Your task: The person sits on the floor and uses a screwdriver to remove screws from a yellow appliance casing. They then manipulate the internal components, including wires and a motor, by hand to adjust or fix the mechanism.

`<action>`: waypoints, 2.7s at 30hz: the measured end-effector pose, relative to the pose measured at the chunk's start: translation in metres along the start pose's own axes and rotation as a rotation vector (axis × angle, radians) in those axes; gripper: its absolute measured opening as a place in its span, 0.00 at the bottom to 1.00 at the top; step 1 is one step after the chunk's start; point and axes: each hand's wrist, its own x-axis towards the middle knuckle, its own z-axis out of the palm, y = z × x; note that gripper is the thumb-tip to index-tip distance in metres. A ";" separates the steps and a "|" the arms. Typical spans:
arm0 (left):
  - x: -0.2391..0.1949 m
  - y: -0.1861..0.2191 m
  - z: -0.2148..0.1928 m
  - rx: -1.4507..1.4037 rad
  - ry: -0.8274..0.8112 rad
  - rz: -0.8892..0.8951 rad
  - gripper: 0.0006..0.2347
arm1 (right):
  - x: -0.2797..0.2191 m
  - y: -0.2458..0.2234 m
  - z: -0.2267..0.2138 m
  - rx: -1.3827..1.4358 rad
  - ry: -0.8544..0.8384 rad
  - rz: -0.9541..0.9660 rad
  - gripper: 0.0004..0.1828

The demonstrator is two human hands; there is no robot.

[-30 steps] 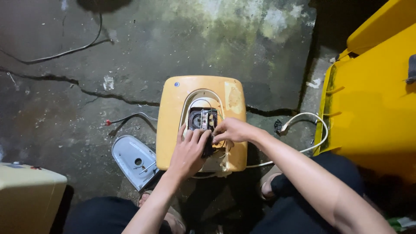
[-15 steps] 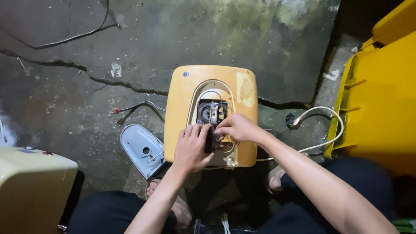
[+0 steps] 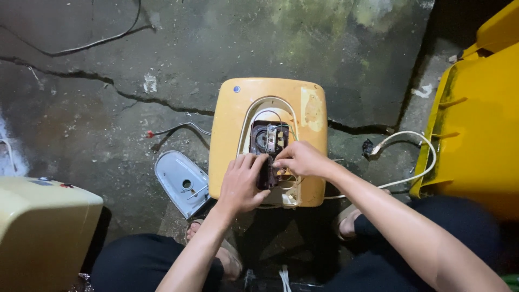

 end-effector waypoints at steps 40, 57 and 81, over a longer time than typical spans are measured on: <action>-0.005 0.001 -0.003 -0.385 -0.051 -0.265 0.47 | -0.017 -0.011 -0.013 0.412 0.153 -0.115 0.17; -0.002 -0.025 0.023 -0.365 0.117 -0.233 0.09 | -0.052 -0.010 0.018 0.039 0.255 0.020 0.16; 0.005 -0.012 0.019 -0.257 0.414 -0.237 0.04 | -0.032 -0.020 0.034 -0.253 0.186 -0.094 0.42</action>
